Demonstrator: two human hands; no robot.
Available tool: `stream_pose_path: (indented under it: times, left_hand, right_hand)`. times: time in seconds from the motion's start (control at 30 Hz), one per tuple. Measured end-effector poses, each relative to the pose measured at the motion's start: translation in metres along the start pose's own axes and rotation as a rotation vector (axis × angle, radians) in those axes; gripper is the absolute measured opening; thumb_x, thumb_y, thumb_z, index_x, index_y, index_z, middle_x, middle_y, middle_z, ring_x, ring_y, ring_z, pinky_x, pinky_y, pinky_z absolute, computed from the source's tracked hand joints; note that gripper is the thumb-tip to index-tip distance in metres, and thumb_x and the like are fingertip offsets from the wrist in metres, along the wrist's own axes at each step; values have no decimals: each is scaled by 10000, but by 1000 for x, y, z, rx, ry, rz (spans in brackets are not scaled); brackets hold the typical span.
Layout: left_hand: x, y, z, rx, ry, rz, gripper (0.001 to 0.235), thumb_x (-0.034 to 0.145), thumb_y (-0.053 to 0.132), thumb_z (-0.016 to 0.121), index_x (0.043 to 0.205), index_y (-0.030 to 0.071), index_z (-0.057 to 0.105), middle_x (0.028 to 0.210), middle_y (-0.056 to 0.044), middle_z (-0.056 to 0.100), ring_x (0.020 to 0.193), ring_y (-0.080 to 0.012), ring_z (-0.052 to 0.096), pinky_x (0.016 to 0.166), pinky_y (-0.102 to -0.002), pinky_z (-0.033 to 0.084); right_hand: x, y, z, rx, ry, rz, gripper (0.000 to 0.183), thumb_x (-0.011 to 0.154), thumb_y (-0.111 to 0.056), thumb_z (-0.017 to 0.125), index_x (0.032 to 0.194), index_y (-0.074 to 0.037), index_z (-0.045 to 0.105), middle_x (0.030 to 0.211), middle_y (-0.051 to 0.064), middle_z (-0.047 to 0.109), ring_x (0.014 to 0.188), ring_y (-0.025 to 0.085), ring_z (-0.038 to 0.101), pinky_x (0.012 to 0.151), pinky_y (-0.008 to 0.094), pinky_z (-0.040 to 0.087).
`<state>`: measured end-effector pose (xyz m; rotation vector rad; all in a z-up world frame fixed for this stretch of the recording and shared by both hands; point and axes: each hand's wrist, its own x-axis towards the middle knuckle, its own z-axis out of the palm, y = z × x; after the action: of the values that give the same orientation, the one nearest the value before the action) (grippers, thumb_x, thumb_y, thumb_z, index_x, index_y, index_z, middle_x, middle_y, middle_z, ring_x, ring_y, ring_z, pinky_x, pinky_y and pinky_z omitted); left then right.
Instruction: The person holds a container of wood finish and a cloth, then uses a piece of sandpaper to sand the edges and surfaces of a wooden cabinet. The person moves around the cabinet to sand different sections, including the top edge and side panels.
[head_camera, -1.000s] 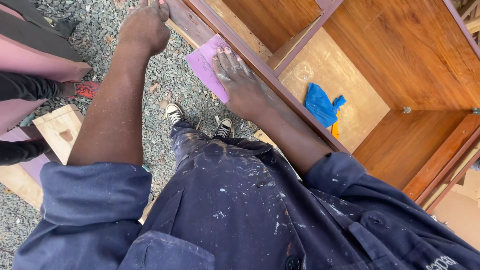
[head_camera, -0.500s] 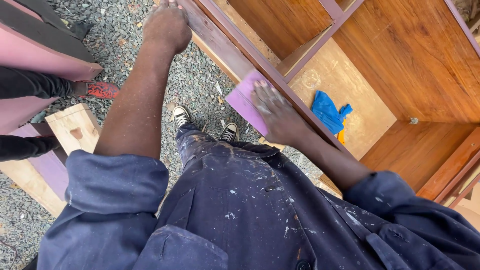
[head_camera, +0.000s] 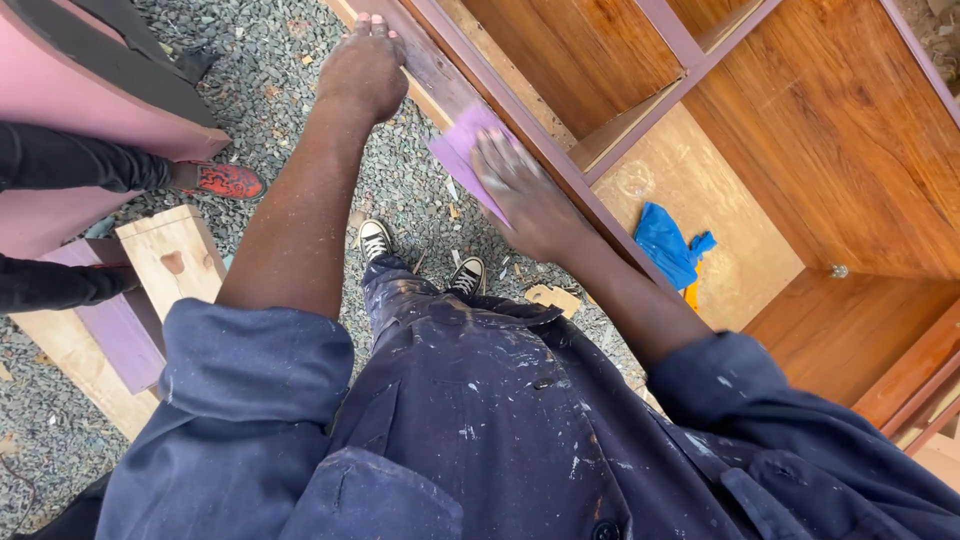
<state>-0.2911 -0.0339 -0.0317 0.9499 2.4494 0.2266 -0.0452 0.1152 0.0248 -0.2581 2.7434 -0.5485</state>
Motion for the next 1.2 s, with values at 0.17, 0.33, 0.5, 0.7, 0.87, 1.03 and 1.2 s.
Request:
stream_pose_path:
  times: [0.17, 0.33, 0.5, 0.7, 0.87, 1.03, 1.2]
  left_hand:
    - [16, -19, 21, 8, 52, 43, 601, 967, -2, 290, 1560, -4, 386, 1635, -244, 260, 1520, -383, 186, 1207, -505, 260]
    - [15, -15, 18, 10, 63, 31, 564, 1005, 31, 283, 1560, -9, 374, 1635, -227, 268, 1515, -375, 195, 1196, -528, 283]
    - [14, -14, 15, 52, 38, 31, 593, 976, 11, 306, 1565, -4, 373, 1641, -227, 259, 1518, -375, 197, 1186, -531, 304]
    - [-1, -5, 7, -125, 84, -54, 561, 1054, 123, 260, 1568, -97, 226, 1650, -241, 237, 1528, -356, 210, 1215, -479, 250]
    - [-4, -17, 12, -105, 37, 31, 714, 906, -40, 308, 1614, 54, 307, 1674, -174, 165, 1539, -319, 102, 1215, -515, 235]
    - [1, -17, 11, -109, 134, 17, 553, 1031, 138, 338, 1560, -19, 384, 1590, -232, 301, 1351, -448, 349, 1045, -598, 395]
    - [9, -12, 14, -113, 214, -21, 410, 1135, 243, 302, 1137, -42, 597, 1049, -268, 635, 906, -472, 652, 779, -621, 531]
  right_hand:
    - [-82, 2, 17, -37, -141, 135, 831, 1031, -478, 443, 1642, -114, 14, 1714, 156, 23, 1576, 360, -3, 1258, 521, 56]
    - [-62, 14, 24, -72, -75, 101, 1084, 809, -413, 768, 1633, -80, 147, 1699, 199, 109, 1574, 357, 68, 1262, 476, 91]
    - [-5, 6, 3, -29, -117, 58, 1008, 908, -381, 661, 1633, -62, 39, 1706, 201, 2, 1574, 382, -34, 1257, 577, 53]
    - [19, -7, -9, -80, -134, 88, 730, 1096, -359, 446, 1626, -58, 44, 1697, 185, 14, 1565, 347, -17, 1271, 540, 54]
    - [-103, 2, 8, 124, 115, -53, 603, 1135, -359, 254, 1634, -39, 144, 1711, 184, 95, 1602, 323, 40, 1326, 467, 28]
    - [-131, 16, 40, 10, 2, 112, 766, 1040, -460, 402, 1638, -80, 110, 1702, 197, 100, 1583, 360, 53, 1279, 504, 70]
    - [-18, -3, 13, -13, 69, 54, 800, 1096, -456, 486, 1644, -25, 95, 1703, 219, 24, 1585, 387, 5, 1300, 525, 75]
